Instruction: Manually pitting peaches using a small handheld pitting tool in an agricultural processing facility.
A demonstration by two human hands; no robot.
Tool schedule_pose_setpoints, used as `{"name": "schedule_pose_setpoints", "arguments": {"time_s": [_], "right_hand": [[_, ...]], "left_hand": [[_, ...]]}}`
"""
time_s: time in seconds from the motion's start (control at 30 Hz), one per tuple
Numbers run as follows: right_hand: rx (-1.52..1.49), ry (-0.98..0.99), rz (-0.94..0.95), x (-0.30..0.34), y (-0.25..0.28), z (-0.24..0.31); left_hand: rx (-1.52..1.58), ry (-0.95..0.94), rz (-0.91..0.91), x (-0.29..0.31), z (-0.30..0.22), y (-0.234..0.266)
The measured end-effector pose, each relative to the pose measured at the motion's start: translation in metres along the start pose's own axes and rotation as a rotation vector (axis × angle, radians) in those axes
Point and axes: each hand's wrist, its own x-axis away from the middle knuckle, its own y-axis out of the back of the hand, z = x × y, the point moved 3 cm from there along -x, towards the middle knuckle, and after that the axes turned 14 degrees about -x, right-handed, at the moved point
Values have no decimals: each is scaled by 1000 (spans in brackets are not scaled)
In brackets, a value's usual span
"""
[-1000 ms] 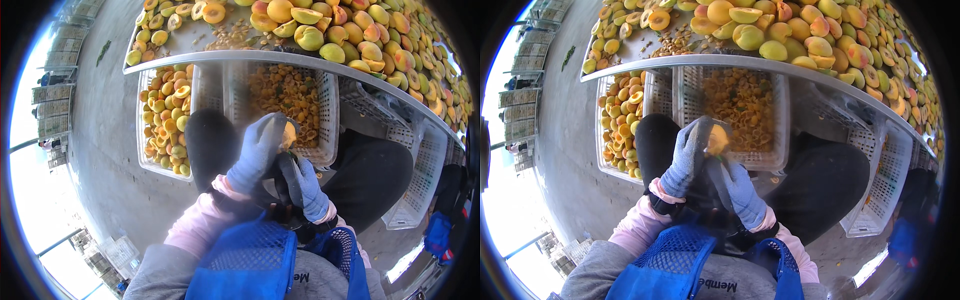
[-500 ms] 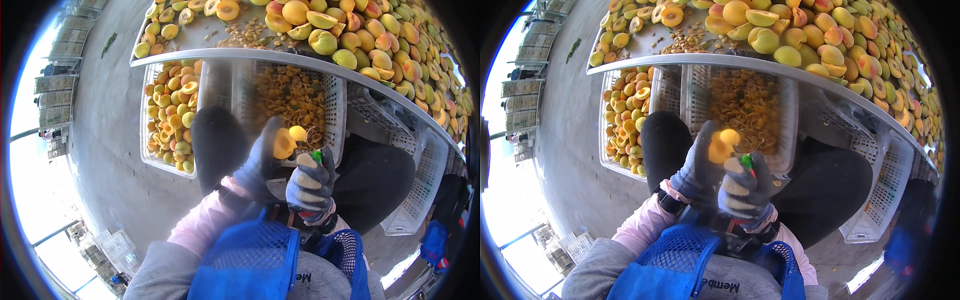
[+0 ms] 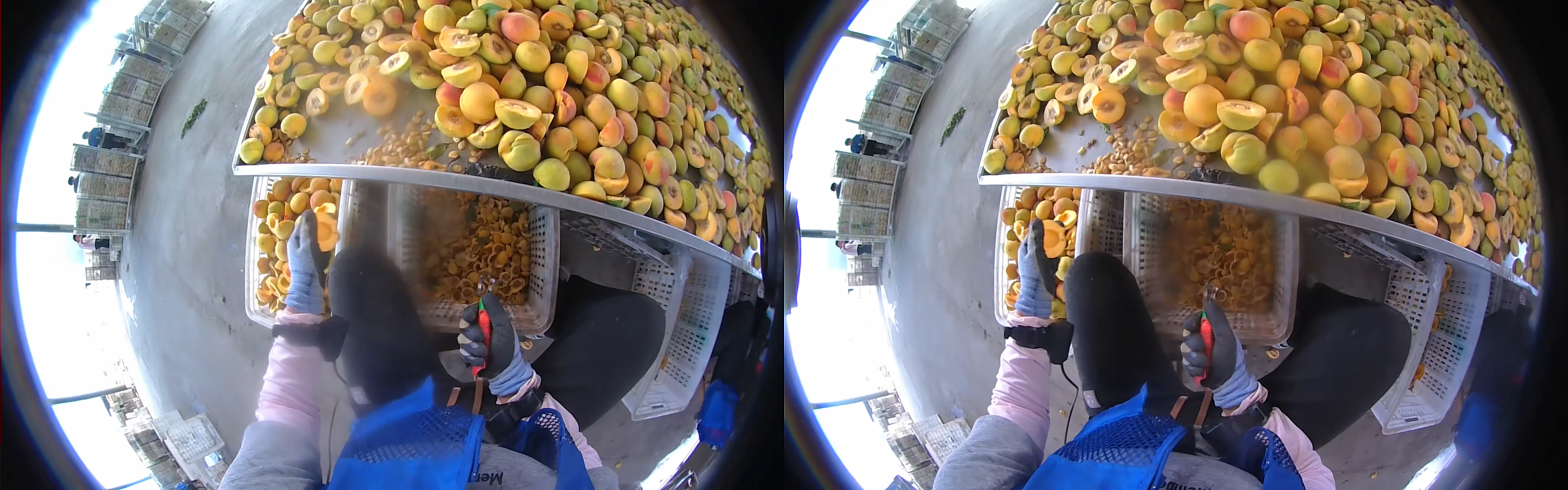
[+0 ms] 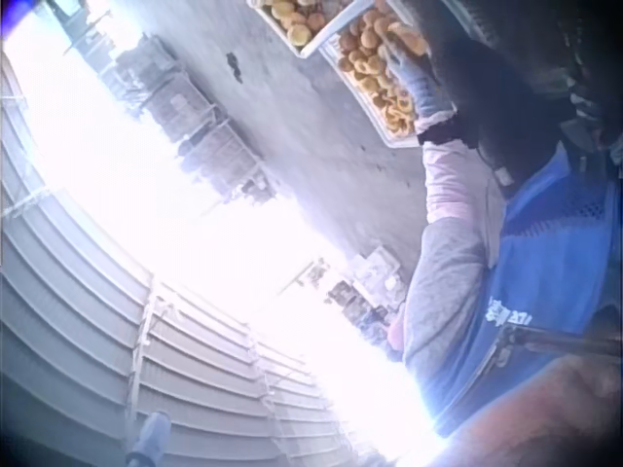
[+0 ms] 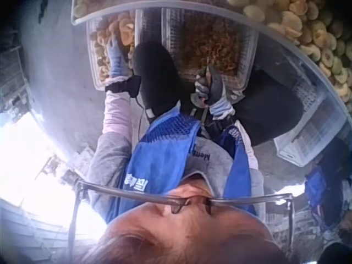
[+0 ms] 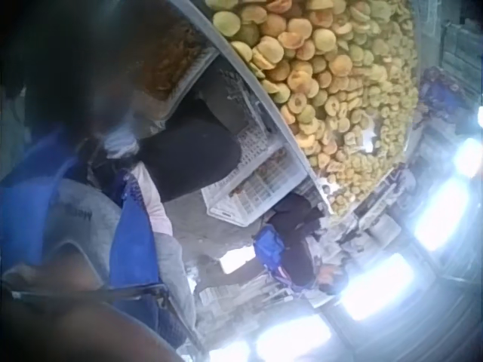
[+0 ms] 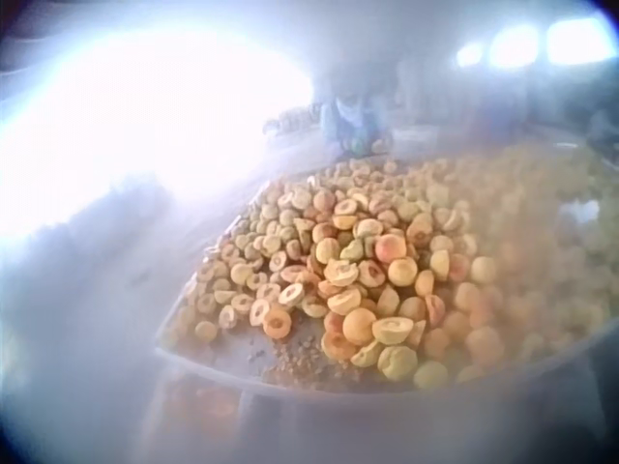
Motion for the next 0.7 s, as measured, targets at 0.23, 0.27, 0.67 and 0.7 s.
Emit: {"name": "schedule_pose_setpoints", "arguments": {"time_s": [0.23,0.27,0.67,0.7], "right_hand": [[1052,697,-82,12,-82,-1],[1096,676,-83,13,-86,-1],[1101,798,-90,14,-83,-14],[1048,769,-97,13,-78,-13]], "left_hand": [[95,-16,641,113,-106,-91],[69,-151,691,122,-90,-100],[-241,-482,471,150,-112,-93],[-244,-487,462,151,-100,-90]]}}
